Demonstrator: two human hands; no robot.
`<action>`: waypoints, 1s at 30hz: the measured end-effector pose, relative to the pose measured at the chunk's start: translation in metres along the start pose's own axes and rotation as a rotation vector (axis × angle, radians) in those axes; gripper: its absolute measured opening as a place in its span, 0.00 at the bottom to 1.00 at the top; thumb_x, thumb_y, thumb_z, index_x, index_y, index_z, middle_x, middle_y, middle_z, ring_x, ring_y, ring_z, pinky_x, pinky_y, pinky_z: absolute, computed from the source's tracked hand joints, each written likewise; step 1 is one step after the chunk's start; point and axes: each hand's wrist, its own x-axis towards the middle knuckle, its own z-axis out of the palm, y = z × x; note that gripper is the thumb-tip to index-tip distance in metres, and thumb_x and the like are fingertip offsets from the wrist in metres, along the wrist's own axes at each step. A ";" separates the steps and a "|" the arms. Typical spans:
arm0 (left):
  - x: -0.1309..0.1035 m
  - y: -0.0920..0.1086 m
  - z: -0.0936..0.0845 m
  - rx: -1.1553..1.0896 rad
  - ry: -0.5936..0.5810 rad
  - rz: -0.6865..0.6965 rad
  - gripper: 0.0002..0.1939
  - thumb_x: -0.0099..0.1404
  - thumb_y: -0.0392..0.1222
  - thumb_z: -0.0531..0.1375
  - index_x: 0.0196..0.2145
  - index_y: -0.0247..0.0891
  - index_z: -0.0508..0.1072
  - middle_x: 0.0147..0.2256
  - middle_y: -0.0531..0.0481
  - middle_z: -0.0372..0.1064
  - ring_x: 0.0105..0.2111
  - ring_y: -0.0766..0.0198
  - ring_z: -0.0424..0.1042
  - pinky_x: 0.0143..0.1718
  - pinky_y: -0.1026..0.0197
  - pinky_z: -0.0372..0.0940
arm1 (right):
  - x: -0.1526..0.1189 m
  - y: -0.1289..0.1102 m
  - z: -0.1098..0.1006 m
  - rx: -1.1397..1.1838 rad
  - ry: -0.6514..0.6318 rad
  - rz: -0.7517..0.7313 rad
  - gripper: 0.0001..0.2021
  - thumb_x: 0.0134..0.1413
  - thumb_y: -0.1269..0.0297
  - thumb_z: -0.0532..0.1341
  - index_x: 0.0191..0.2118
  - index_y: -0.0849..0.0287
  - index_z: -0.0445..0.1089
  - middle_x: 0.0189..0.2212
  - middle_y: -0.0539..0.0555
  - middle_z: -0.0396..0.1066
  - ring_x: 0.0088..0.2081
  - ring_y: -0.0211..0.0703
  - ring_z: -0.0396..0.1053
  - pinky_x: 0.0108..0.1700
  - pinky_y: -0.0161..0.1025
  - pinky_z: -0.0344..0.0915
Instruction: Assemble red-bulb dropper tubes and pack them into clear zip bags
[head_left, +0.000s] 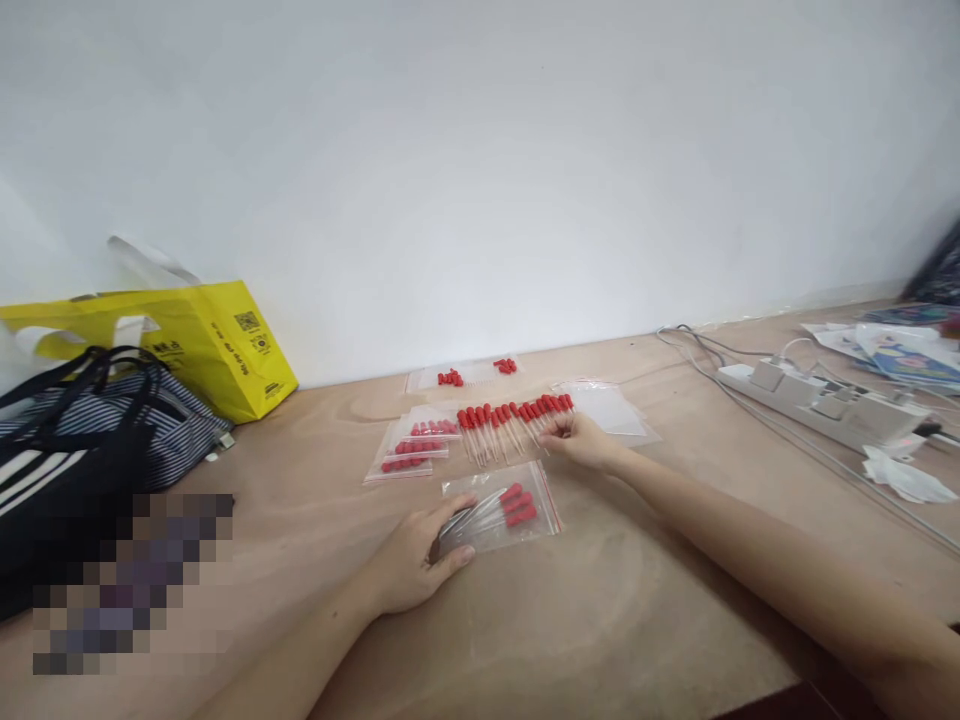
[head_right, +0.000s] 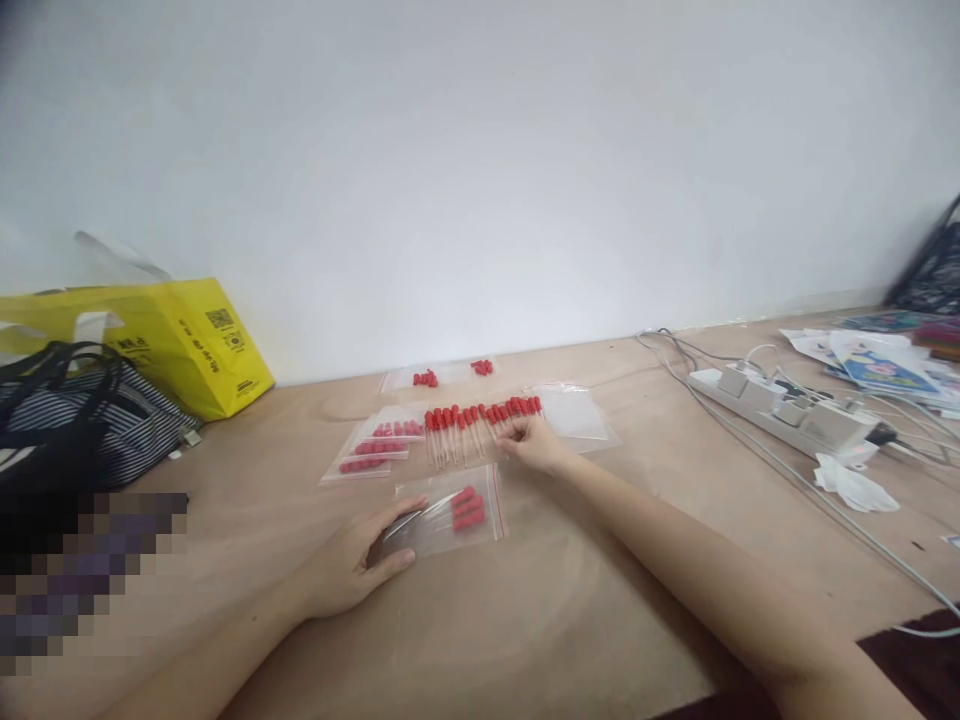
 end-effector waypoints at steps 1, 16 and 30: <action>0.000 -0.001 0.000 0.001 0.000 -0.001 0.24 0.60 0.47 0.52 0.54 0.43 0.55 0.54 0.48 0.57 0.51 0.56 0.59 0.50 0.53 0.56 | 0.012 -0.002 0.002 -0.043 0.048 0.005 0.07 0.41 0.64 0.59 0.24 0.63 0.69 0.22 0.50 0.69 0.25 0.35 0.65 0.28 0.31 0.61; -0.002 0.005 -0.003 -0.030 -0.024 0.015 0.25 0.60 0.46 0.52 0.54 0.42 0.54 0.53 0.48 0.57 0.51 0.57 0.58 0.51 0.53 0.56 | 0.108 -0.042 0.075 -0.161 0.078 0.061 0.05 0.40 0.68 0.60 0.24 0.64 0.70 0.32 0.60 0.70 0.35 0.45 0.68 0.38 0.37 0.61; 0.000 0.004 -0.003 -0.008 -0.025 0.027 0.21 0.63 0.46 0.47 0.54 0.43 0.55 0.54 0.49 0.57 0.51 0.59 0.58 0.51 0.55 0.55 | 0.021 -0.007 -0.013 0.466 0.436 -0.002 0.11 0.53 0.54 0.48 0.29 0.57 0.54 0.20 0.46 0.63 0.19 0.31 0.62 0.20 0.29 0.60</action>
